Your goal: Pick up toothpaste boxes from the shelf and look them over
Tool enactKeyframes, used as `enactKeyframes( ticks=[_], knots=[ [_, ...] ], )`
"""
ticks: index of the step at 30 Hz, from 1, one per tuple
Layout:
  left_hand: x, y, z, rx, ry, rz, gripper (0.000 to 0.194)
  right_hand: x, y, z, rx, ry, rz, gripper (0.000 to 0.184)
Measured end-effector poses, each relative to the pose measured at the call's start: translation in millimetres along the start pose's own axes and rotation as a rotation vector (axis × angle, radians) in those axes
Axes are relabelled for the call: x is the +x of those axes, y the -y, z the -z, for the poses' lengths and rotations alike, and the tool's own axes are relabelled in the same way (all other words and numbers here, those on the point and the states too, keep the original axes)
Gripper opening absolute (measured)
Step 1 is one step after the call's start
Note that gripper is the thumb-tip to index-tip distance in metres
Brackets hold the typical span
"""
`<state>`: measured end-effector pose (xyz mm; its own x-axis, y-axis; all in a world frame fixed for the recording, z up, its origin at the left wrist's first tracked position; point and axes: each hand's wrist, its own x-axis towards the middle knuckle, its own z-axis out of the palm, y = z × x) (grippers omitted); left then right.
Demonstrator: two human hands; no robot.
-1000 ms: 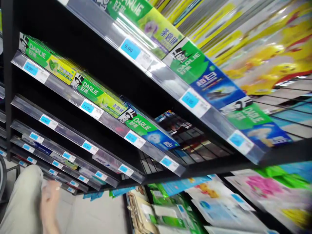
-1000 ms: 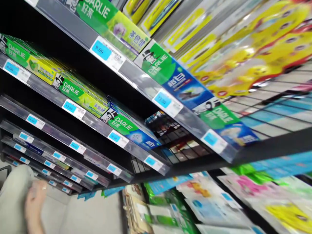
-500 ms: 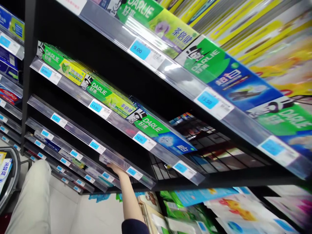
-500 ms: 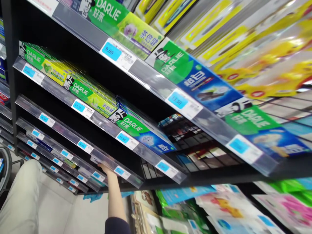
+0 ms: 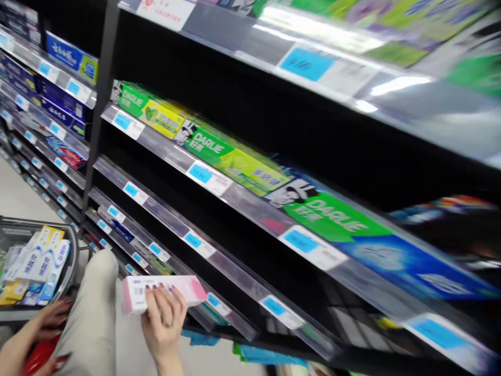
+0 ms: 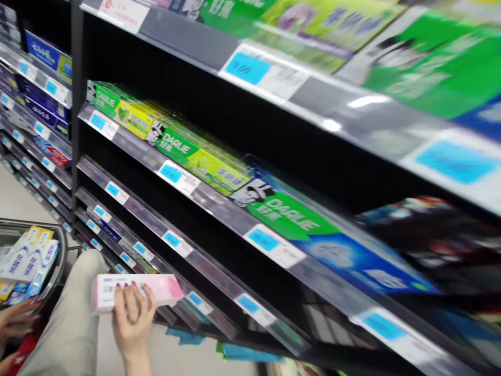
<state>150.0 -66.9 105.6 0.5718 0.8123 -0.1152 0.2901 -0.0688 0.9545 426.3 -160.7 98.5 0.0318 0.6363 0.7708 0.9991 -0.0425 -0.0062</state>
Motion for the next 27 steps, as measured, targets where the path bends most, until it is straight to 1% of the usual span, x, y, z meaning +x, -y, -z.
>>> enactKeyframes(
  ticks=[1,3,4,5,6,7,9,10,12,13,14,16,18,19,21,24,27],
  knots=[
    [-3,-8,0.5,-0.005,0.019,-0.01,0.067,15,28,0,0.071,-0.004,0.013,0.025],
    [-4,-29,-0.1,-0.072,-0.029,0.027,0.089,41,73,3,0.211,-0.013,0.075,0.019],
    [-2,-39,0.3,-0.084,-0.043,0.048,0.09,52,89,4,0.261,-0.024,0.113,0.017],
    [0,-49,1.9,-0.1,-0.044,0.078,0.085,60,100,4,0.302,-0.041,0.149,0.017],
    [2,-58,4.9,-0.116,-0.041,0.116,0.076,67,106,4,0.337,-0.06,0.179,0.017],
    [3,-65,9.1,-0.14,-0.048,0.148,0.067,73,108,2,0.364,-0.074,0.201,0.018],
    [0,-74,20.7,-0.198,-0.113,0.198,0.053,80,97,-1,0.394,-0.084,0.199,0.022],
    [-3,-76,27.6,-0.229,-0.171,0.203,0.051,82,86,-4,0.398,-0.058,0.178,0.023],
    [-11,-73,42.6,-0.277,-0.307,0.19,0.054,83,55,-8,0.404,0.04,0.077,0.03],
    [-15,-69,50.5,-0.291,-0.371,0.175,0.057,83,39,-11,0.438,0.12,-0.008,0.037],
    [-19,-63,58.6,-0.294,-0.418,0.152,0.059,81,24,-13,0.518,0.208,-0.102,0.048],
    [-24,-52,74.3,-0.27,-0.456,0.091,0.064,76,2,-20,0.816,0.416,-0.287,0.071],
    [-28,-44,87.3,-0.231,-0.451,0.024,0.066,69,-4,-30,1.169,0.55,-0.41,0.085],
    [-29,-42,92.3,-0.21,-0.444,-0.007,0.065,65,-3,-35,1.307,0.564,-0.445,0.085],
    [-30,-44,98.6,-0.174,-0.43,-0.054,0.064,58,5,-45,1.449,0.528,-0.483,0.078],
    [-29,-51,100.8,-0.149,-0.405,-0.082,0.061,51,17,-55,1.49,0.457,-0.517,0.067],
    [-28,-52,98.4,-0.195,-0.376,-0.071,0.062,49,18,-61,1.503,0.4,-0.546,0.067]
  ],
)
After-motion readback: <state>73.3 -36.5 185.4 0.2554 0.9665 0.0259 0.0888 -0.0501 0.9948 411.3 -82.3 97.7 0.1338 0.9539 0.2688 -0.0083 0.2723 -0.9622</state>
